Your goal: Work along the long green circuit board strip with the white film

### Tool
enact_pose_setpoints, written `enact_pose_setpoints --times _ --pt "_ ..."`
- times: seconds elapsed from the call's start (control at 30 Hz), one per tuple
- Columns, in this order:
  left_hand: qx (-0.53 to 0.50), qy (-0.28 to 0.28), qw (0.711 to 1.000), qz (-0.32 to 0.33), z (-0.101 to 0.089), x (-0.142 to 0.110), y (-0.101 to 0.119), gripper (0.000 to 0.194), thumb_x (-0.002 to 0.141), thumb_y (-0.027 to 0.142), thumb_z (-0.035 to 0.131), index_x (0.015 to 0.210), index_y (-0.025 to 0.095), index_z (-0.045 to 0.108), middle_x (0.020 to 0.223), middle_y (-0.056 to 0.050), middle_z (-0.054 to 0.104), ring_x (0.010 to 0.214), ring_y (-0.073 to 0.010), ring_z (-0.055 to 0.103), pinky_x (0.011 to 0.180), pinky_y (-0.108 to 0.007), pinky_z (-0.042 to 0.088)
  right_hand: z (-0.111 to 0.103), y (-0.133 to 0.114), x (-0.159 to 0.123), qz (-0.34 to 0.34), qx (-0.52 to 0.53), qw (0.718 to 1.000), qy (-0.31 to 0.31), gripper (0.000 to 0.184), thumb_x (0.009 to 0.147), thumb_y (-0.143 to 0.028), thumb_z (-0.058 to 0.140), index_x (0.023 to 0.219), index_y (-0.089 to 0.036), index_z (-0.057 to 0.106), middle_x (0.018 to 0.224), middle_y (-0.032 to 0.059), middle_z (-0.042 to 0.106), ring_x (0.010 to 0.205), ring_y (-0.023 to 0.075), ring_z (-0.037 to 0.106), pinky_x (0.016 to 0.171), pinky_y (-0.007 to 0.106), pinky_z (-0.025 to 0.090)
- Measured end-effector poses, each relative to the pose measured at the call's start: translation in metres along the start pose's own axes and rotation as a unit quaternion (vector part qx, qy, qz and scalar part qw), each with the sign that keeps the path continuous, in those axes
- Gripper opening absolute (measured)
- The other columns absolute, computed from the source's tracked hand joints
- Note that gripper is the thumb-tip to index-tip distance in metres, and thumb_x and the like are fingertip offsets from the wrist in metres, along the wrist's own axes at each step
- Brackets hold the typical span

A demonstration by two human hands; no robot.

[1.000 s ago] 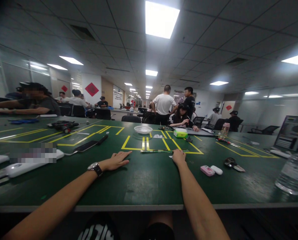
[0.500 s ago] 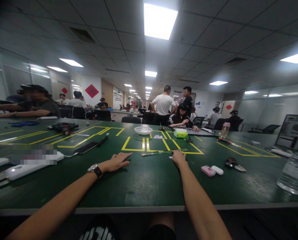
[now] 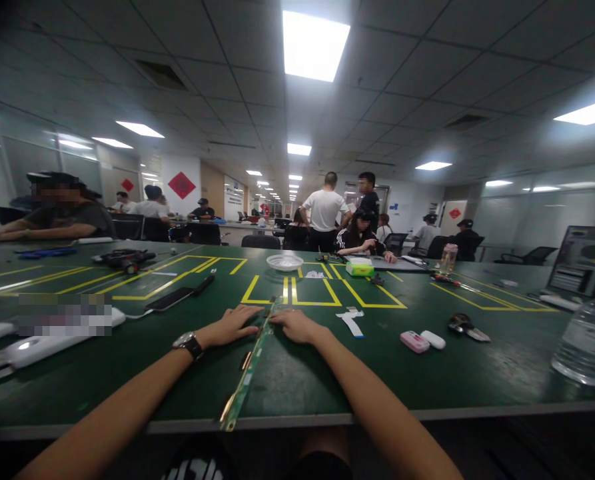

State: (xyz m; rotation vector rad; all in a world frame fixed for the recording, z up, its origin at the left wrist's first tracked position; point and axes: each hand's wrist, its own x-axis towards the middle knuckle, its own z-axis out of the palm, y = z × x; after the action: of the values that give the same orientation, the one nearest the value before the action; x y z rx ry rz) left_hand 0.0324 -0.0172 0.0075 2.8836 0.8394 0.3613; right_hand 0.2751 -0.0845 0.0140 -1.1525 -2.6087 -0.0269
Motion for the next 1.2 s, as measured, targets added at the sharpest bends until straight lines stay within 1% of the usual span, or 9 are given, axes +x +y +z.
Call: enact_pose_setpoints --times 0.1,0.2,0.33,0.47,0.57,0.8,0.93,1.03,1.2 --pt "0.0 -0.02 1.0 0.011 0.003 0.0 -0.002 0.056 0.092 0.053 0.041 0.141 0.027 0.033 0.143 -0.007 0.037 0.128 -0.0291 0.031 0.098 -0.043 0.029 0.007 -0.028 0.017 -0.085 0.022 0.996 -0.001 0.054 0.075 -0.002 0.04 0.124 -0.017 0.057 0.13 0.0065 0.056 0.125 0.0159 0.043 0.107 0.033 0.03" --pt "0.004 -0.033 0.999 0.004 0.004 0.0 -0.003 0.056 0.092 0.055 0.04 0.14 0.026 0.036 0.144 -0.007 0.036 0.129 -0.0299 0.029 0.099 -0.044 0.028 -0.003 -0.023 0.016 -0.062 0.001 0.998 0.007 0.049 0.077 -0.004 0.042 0.121 -0.018 0.059 0.127 0.0065 0.057 0.12 0.0168 0.047 0.104 0.033 0.033" --pt "0.01 -0.034 0.999 -0.01 0.002 0.0 -0.001 0.055 0.093 0.054 0.037 0.141 0.027 0.034 0.146 -0.007 0.033 0.131 -0.0293 0.028 0.1 -0.045 0.027 -0.033 0.025 -0.022 0.224 -0.12 0.965 0.059 0.035 0.081 -0.01 0.044 0.109 -0.015 0.065 0.113 0.0118 0.062 0.11 0.0232 0.053 0.097 0.037 0.038" --pt "0.022 -0.029 0.999 -0.017 0.001 0.0 0.001 0.052 0.095 0.052 0.034 0.141 0.028 0.035 0.146 -0.008 0.032 0.131 -0.0288 0.029 0.098 -0.047 0.029 -0.055 0.069 -0.082 0.578 -0.181 0.792 0.081 0.032 0.084 -0.017 0.045 0.11 -0.01 0.063 0.116 0.0218 0.054 0.112 0.0337 0.049 0.086 0.044 0.043" --pt "0.024 -0.035 0.999 -0.02 -0.001 -0.001 0.002 0.053 0.094 0.053 0.035 0.14 0.028 0.036 0.146 -0.008 0.034 0.131 -0.0297 0.029 0.098 -0.048 0.028 -0.058 0.08 -0.106 0.636 -0.145 0.757 0.034 0.038 0.087 -0.02 0.041 0.117 -0.006 0.059 0.118 0.0268 0.051 0.111 0.0379 0.049 0.082 0.051 0.042" --pt "0.026 -0.044 0.999 -0.02 -0.002 -0.002 0.001 0.056 0.093 0.057 0.032 0.141 0.028 0.036 0.146 -0.007 0.034 0.13 -0.0301 0.028 0.098 -0.048 0.027 -0.031 0.046 -0.047 0.426 -0.103 0.899 -0.024 0.029 0.084 -0.024 0.051 0.107 -0.019 0.067 0.113 0.0129 0.059 0.106 0.0239 0.054 0.092 0.033 0.038" --pt "0.032 -0.047 0.998 -0.018 0.0 -0.002 -0.001 0.062 0.091 0.062 0.032 0.142 0.027 0.034 0.147 -0.008 0.031 0.131 -0.0305 0.026 0.099 -0.048 0.026 -0.01 0.013 -0.007 0.174 -0.058 0.983 -0.019 0.03 0.087 -0.024 0.048 0.11 -0.019 0.066 0.106 0.0095 0.062 0.1 0.0194 0.055 0.092 0.028 0.038" --pt "0.039 -0.045 0.998 -0.027 0.001 -0.001 -0.001 0.062 0.091 0.063 0.032 0.142 0.028 0.034 0.147 -0.008 0.032 0.131 -0.0308 0.026 0.098 -0.048 0.026 -0.003 -0.004 0.004 0.052 -0.046 0.998 0.009 0.03 0.088 -0.023 0.047 0.11 -0.016 0.065 0.101 0.0112 0.062 0.096 0.0204 0.055 0.089 0.031 0.04" --pt "0.046 -0.038 0.997 -0.038 0.002 0.0 0.0 0.063 0.091 0.063 0.031 0.142 0.027 0.034 0.146 -0.008 0.033 0.131 -0.0315 0.026 0.097 -0.049 0.027 -0.003 -0.011 -0.001 0.028 -0.054 0.998 0.021 0.033 0.089 -0.025 0.047 0.117 -0.017 0.062 0.105 0.0113 0.059 0.098 0.0212 0.053 0.09 0.035 0.04"
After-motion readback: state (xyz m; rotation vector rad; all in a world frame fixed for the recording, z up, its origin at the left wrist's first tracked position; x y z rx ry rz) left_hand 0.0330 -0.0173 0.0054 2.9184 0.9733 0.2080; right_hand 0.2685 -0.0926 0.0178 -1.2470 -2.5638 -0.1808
